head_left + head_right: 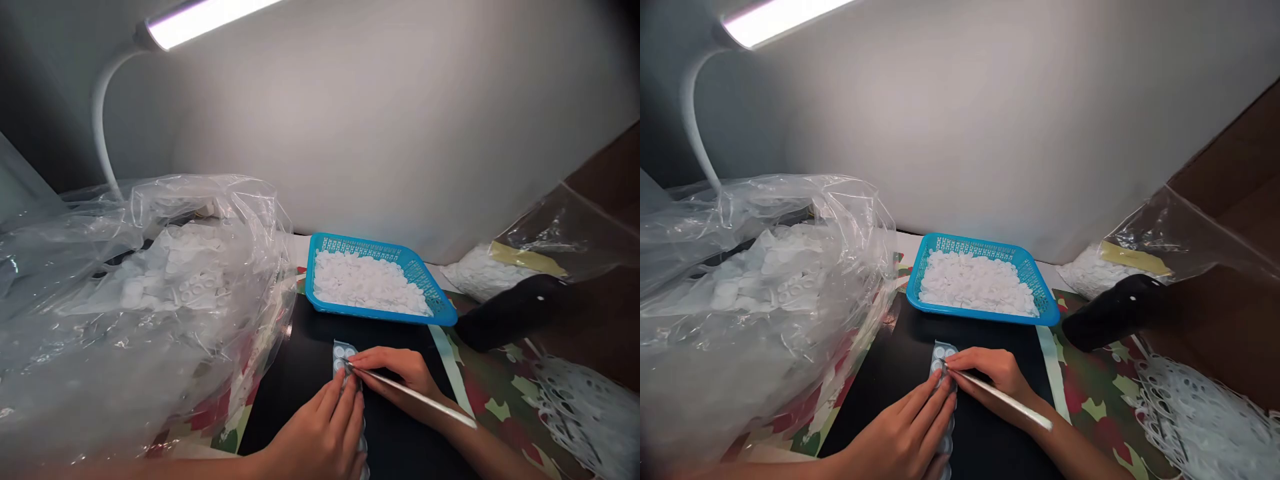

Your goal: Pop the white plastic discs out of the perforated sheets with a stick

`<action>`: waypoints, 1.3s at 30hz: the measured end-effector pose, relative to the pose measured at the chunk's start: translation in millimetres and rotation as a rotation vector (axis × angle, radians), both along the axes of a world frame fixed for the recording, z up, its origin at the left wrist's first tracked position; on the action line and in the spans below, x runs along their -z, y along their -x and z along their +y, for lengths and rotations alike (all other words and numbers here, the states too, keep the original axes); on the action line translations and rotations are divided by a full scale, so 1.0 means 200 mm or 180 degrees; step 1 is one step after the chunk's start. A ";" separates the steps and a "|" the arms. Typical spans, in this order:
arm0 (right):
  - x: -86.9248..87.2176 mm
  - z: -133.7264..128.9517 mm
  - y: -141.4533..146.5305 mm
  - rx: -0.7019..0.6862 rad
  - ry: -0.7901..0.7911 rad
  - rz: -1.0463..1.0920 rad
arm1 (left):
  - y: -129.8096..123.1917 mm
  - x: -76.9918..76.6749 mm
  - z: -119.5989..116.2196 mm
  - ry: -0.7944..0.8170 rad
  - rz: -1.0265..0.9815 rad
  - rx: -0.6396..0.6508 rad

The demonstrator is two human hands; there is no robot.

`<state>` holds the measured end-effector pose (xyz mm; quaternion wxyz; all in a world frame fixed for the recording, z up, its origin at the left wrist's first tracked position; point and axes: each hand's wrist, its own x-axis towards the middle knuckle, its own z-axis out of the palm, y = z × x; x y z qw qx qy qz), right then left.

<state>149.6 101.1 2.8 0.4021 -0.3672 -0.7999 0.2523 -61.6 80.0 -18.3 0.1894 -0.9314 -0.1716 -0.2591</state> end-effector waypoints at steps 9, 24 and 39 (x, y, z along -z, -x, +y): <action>0.00 0.01 0.00 -0.0251 -0.0669 -0.0517 | 0.00 -0.01 -0.01 0.0020 0.0016 0.0024; 0.03 0.02 0.00 -0.0341 -0.1492 -0.1543 | 0.00 -0.06 -0.02 0.0162 0.0217 0.0029; -0.02 0.01 0.03 0.0706 -0.0777 -0.0532 | 0.00 -0.08 -0.02 0.0272 0.0321 0.0051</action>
